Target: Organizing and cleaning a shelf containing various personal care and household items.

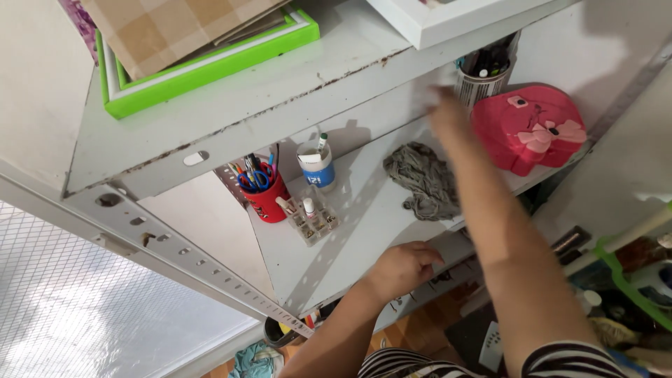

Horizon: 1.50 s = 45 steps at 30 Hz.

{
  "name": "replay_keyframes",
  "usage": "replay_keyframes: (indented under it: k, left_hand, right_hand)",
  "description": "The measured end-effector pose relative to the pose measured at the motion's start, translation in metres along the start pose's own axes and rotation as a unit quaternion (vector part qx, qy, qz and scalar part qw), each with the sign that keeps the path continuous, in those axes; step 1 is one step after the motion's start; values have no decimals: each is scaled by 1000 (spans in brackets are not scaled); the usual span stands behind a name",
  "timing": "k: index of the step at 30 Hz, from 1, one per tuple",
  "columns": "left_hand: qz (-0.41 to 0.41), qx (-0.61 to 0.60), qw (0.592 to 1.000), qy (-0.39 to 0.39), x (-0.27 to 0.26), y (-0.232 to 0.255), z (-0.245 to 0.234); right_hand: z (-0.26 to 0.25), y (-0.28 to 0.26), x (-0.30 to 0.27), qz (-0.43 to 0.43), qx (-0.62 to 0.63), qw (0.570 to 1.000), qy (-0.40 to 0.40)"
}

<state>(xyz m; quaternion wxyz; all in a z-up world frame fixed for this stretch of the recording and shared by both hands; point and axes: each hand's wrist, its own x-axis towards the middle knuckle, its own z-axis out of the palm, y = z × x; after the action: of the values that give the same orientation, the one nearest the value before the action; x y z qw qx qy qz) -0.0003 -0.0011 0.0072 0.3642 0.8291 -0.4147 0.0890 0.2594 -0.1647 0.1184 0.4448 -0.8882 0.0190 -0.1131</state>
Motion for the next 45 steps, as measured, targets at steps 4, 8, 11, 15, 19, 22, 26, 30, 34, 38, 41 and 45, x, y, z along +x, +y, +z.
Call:
replay_keyframes:
  k: [4,8,11,15,19,22,26,30,34,38,41,45]
  left_hand:
    - [-12,-10,1000,-7,3,5,-6]
    - [-22,-39,999,4,3,5,-6]
    - [-38,-30,999,2,4,5,-5]
    - [-66,-56,996,-10,4,10,-11]
    - [-33,-37,999,10,2,1,-3]
    - [-36,-30,999,6,2,3,-2]
    - [-48,-30,998,0,2,4,-4]
    - [-29,1,1000,-1,-1,1,-1]
    - [-4,10,1000,22,-4,7,-1]
    - [33,-1,995,96,-9,17,-8]
    - [81,-38,976,197,-17,19,-10]
    - [25,-32,954,296,-33,15,-7]
  right_hand:
    - [-9,118,94,-261,-185,922,220]
    - [-14,128,105,-245,-223,913,239]
    - [-22,113,100,-193,-133,945,230]
    - [-24,93,95,-14,270,941,205]
    - [-14,127,111,-309,-179,880,312]
    - [-19,112,94,-333,-141,885,294]
    - [-36,59,36,-363,-95,891,257]
    - [-37,28,-14,-383,-38,911,149]
    - [-20,5,-68,-388,-33,916,94]
    - [-5,-20,-131,-388,-13,921,32]
    - [6,-30,-162,-382,-13,924,17]
    - [12,-31,-184,-395,-5,918,13]
